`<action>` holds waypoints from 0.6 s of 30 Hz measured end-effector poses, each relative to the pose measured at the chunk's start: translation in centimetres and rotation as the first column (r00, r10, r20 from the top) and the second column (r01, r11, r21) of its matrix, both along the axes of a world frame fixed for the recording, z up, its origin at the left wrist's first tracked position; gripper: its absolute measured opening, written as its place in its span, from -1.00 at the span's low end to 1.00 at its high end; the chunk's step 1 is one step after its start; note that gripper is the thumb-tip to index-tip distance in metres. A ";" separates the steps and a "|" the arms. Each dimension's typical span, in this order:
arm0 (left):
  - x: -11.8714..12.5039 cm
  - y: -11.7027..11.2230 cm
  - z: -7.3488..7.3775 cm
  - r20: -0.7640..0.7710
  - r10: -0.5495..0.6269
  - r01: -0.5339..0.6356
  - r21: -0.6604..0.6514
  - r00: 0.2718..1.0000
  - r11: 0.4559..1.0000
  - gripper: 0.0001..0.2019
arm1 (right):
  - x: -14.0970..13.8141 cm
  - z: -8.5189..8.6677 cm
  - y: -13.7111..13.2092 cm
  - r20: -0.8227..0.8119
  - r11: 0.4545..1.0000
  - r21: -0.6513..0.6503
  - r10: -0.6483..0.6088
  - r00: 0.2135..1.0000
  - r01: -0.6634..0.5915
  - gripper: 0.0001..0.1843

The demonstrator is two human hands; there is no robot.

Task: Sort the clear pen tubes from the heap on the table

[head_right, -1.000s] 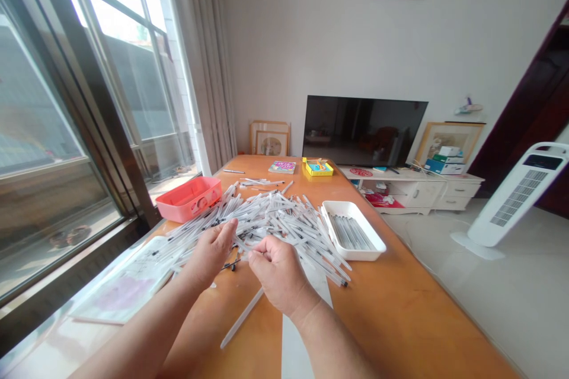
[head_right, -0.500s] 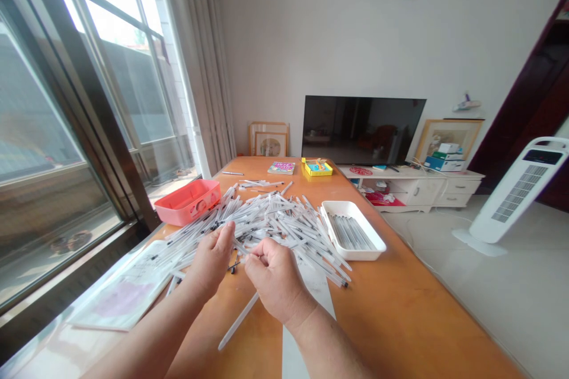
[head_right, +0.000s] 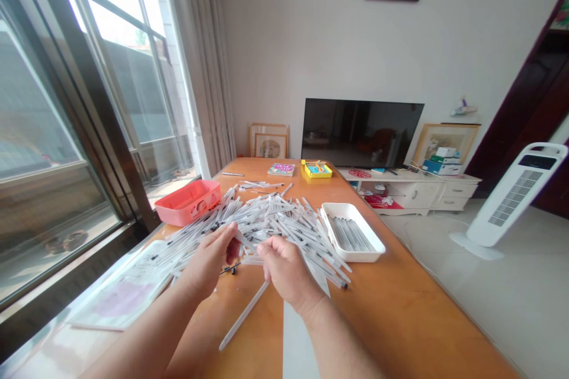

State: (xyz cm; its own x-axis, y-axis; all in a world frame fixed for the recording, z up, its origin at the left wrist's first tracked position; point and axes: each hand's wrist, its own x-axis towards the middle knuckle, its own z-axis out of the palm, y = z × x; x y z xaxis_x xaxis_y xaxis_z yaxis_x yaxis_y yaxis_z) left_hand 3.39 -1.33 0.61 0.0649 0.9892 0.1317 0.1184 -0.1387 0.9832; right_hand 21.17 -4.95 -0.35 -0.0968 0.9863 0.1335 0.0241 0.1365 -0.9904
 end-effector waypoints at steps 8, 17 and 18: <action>-0.2 0.7 -1.0 0.034 0.030 -0.031 0.028 0.999 0.999 -0.52 | 1.7 -0.1 0.6 -0.036 0.979 -0.185 0.074 0.997 -0.080 -0.62; 0.0 0.5 -0.6 -0.023 0.012 -0.012 0.010 1.000 1.000 -0.48 | 2.4 0.8 0.4 0.184 0.995 -0.097 0.029 0.982 -0.011 -0.79; 0.0 0.5 -0.6 -0.009 0.019 -0.019 0.003 1.000 1.000 -0.48 | 2.7 0.8 0.6 0.199 0.997 -0.072 0.001 0.980 0.013 -0.80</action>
State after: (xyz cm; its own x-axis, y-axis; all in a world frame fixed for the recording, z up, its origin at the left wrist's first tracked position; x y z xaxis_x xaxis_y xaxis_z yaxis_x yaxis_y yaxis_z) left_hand 3.41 -0.83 -0.01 0.0476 0.9898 0.1341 0.1295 -0.1392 0.9818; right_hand 23.89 -4.36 0.50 -0.1082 0.9933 0.0398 0.2222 0.0632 -0.9730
